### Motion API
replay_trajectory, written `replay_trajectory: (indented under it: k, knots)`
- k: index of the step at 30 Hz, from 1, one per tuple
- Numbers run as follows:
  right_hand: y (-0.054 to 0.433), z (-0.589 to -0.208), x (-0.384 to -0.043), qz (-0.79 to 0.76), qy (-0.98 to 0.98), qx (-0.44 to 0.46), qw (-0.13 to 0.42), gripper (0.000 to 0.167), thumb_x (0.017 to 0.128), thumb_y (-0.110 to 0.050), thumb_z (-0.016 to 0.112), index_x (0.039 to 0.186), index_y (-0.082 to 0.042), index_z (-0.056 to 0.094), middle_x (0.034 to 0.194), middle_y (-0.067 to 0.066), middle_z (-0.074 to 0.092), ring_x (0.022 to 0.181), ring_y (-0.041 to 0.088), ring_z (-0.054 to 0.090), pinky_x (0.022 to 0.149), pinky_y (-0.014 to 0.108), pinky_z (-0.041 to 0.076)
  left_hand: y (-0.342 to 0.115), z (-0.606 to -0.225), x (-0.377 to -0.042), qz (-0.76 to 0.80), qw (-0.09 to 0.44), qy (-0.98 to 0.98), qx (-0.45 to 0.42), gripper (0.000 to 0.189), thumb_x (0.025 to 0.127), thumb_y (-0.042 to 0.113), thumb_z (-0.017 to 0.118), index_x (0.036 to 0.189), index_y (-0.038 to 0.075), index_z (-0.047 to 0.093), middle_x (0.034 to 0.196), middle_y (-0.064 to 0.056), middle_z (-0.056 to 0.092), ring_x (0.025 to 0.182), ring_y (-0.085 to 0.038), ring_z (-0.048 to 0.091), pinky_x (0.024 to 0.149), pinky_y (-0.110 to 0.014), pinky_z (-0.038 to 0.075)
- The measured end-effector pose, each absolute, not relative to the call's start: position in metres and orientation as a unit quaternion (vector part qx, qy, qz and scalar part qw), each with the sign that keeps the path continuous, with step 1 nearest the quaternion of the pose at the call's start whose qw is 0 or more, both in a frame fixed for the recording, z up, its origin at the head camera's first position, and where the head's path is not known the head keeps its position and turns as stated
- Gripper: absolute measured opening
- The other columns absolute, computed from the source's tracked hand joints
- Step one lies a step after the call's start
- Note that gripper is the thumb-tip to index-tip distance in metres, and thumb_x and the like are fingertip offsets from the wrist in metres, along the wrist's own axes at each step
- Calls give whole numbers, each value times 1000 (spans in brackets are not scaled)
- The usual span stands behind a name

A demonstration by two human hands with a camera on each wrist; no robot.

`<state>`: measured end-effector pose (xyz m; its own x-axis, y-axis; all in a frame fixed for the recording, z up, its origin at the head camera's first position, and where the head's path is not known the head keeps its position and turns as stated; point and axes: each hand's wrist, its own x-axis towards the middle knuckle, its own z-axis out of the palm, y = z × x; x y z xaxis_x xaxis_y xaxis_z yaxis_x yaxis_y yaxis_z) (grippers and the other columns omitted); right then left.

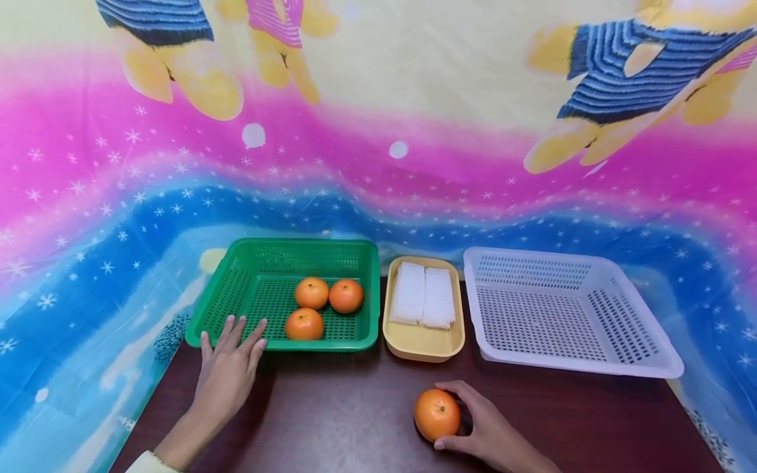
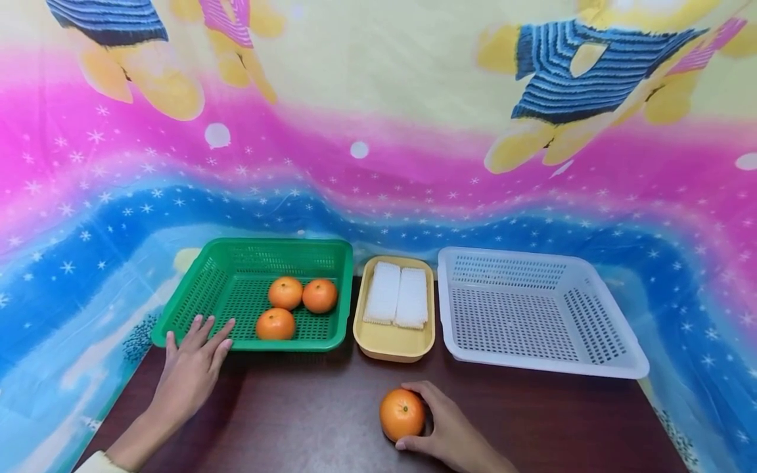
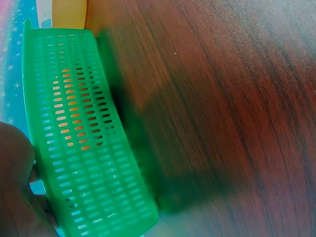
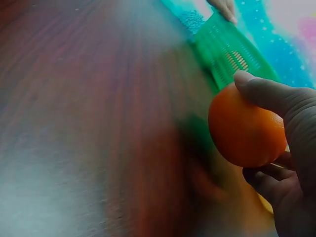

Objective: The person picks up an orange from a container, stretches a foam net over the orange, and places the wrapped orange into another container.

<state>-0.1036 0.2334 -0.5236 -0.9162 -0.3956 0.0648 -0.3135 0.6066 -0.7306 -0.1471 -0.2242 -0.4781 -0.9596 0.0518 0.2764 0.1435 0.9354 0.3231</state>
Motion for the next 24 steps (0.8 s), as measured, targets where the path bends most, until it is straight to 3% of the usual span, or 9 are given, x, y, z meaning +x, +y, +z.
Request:
replay_trajectory:
  k: [24]
  knots:
    - [233,-530,-95,-367,899,-238,40,82,78,-50,86,146,-18,53,142,-13,55,124,4,58,103,23,51,-224,-481,-147,-175,142,-973,-49,46,111,33,44,153,17,49,156,-32,41,150,-50,31,122,-75,0]
